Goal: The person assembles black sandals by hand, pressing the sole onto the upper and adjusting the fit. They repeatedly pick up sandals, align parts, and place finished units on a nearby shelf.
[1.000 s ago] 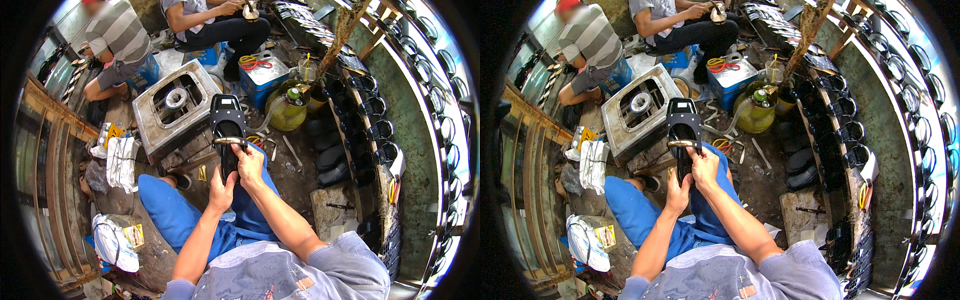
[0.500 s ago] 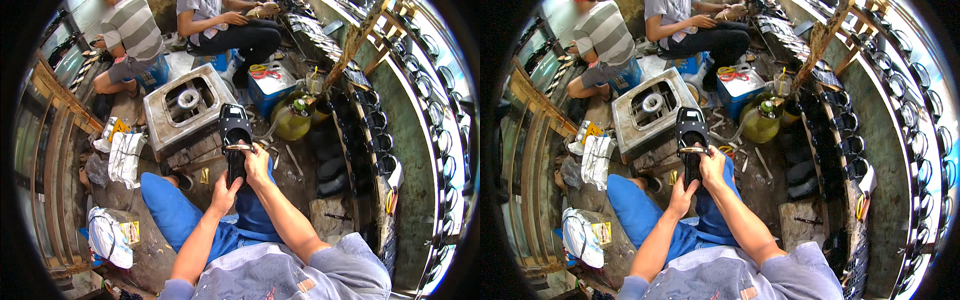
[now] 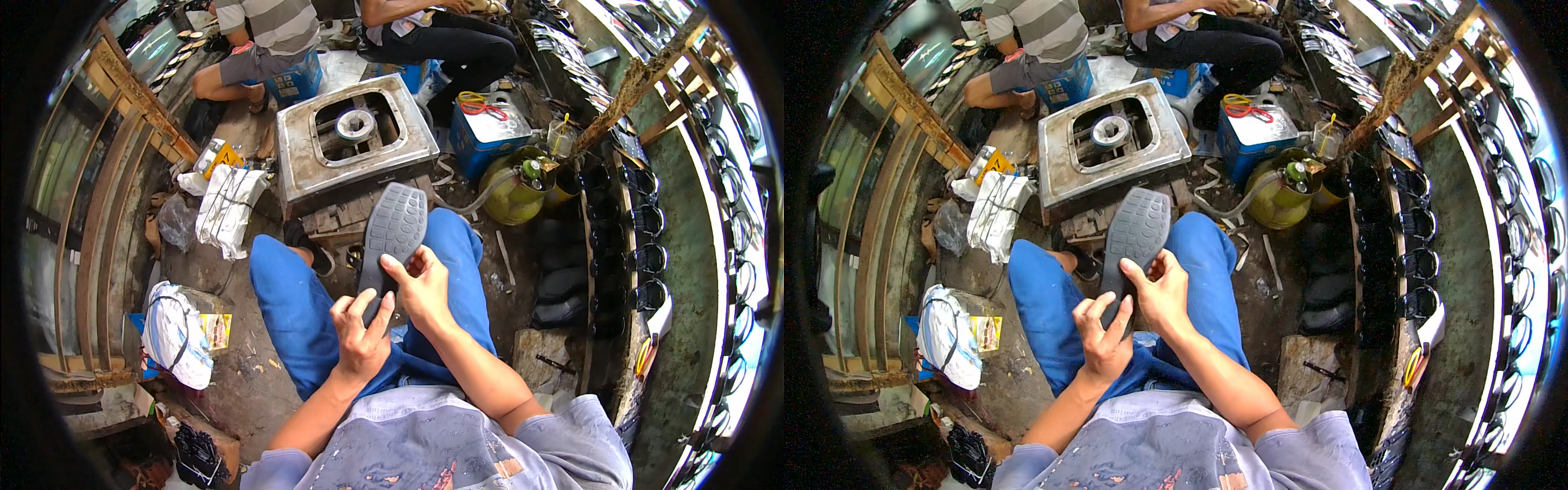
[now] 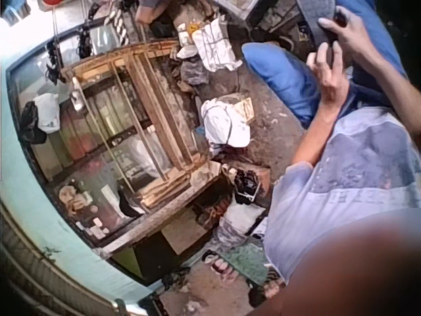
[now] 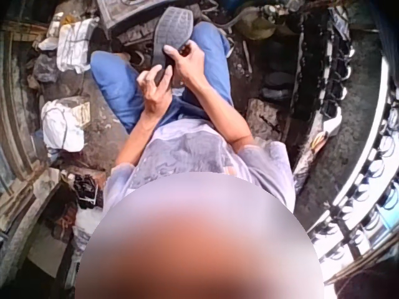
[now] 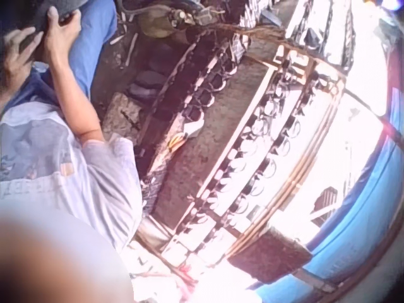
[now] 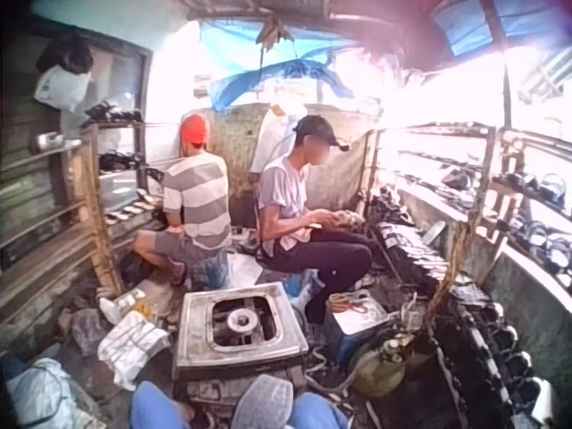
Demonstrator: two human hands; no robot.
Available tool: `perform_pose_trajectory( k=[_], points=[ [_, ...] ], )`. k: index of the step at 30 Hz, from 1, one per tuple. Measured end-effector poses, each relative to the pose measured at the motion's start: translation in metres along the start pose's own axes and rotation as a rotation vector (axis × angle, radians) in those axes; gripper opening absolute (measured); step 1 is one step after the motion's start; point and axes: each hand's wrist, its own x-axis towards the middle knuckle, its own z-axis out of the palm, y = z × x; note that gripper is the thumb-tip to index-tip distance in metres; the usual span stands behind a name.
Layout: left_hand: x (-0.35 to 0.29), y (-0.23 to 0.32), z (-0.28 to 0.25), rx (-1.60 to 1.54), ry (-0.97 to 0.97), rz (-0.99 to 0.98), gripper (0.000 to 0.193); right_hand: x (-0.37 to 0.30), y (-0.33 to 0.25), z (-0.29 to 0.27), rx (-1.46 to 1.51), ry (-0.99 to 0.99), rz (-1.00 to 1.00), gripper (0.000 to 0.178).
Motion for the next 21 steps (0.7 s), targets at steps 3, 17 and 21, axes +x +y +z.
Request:
perform_pose_trajectory(
  k=[3, 17, 21],
  points=[
    [-0.009, 0.004, -0.011, -0.362, -0.035, -0.18, 0.057, -0.002, -0.003, -0.011, -0.072, -0.081, 0.133, 0.024],
    [-0.03, -0.025, -0.01, -1.014, -0.064, -0.94, 0.022, -0.037, 0.021, -0.034, -0.282, -0.482, 0.252, 0.023],
    [-0.017, -0.043, -0.014, -1.198, -0.093, -0.94, 0.025, -0.028, 0.015, -0.027, -0.07, -0.466, 0.053, 0.035]
  ],
)
